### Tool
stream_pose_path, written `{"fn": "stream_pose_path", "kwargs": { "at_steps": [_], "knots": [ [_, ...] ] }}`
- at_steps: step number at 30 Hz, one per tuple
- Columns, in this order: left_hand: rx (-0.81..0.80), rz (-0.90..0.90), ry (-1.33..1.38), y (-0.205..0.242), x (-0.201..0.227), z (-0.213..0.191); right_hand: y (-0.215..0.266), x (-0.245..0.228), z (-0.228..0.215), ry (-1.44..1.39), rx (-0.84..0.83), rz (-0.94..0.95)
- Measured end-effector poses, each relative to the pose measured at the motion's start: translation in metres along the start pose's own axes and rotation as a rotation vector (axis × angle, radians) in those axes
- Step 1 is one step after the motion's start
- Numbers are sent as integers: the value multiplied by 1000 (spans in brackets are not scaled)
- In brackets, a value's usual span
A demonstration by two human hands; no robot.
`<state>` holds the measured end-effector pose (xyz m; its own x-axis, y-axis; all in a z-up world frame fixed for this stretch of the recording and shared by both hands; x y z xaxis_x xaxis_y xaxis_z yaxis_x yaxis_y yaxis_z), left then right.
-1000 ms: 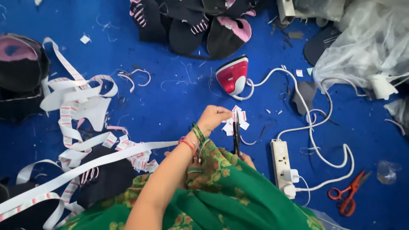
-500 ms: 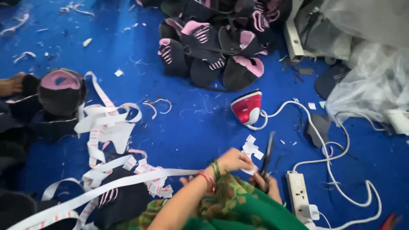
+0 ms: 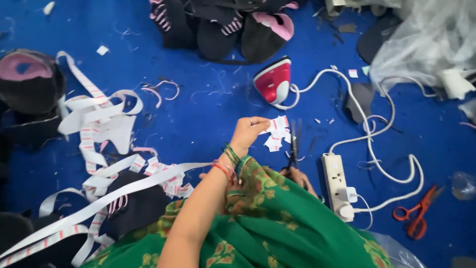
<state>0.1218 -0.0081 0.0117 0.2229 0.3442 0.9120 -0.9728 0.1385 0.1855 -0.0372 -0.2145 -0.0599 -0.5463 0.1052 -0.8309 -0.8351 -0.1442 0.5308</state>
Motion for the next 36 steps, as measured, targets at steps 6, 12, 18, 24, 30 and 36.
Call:
{"fn": "stream_pose_path", "kwargs": {
  "at_steps": [6,12,18,24,30,36],
  "knots": [
    [-136,-111,56,-17,-18,22,-5,18,2,92,-85,-264],
    [-123,-147,-109,-16,5,34,-10,-1,11,135,-195,-227],
    [-188,-160,-92,-21,-2,35,-12,-1,15,208,-237,-294],
    [-175,-149,-101,0,-20,30,-7,-18,19,-63,-171,-365],
    [-298,-253,-255,41,-61,27,-27,-60,-26,170,232,-452],
    [8,-82,9,23,3,-3,-8,-39,-15,-212,24,-293]
  ]
}}
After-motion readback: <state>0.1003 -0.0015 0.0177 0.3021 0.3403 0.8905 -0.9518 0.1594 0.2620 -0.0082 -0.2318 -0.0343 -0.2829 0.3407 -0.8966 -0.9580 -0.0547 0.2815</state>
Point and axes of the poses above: each hand's wrist, its own y-axis away from the middle knuckle, its own z-axis out of the palm, x = y × z, the point moved 8 cm from there along -y, towards the middle knuckle, and after that the axes turned 10 degrees about y, right-handed, at the moved point
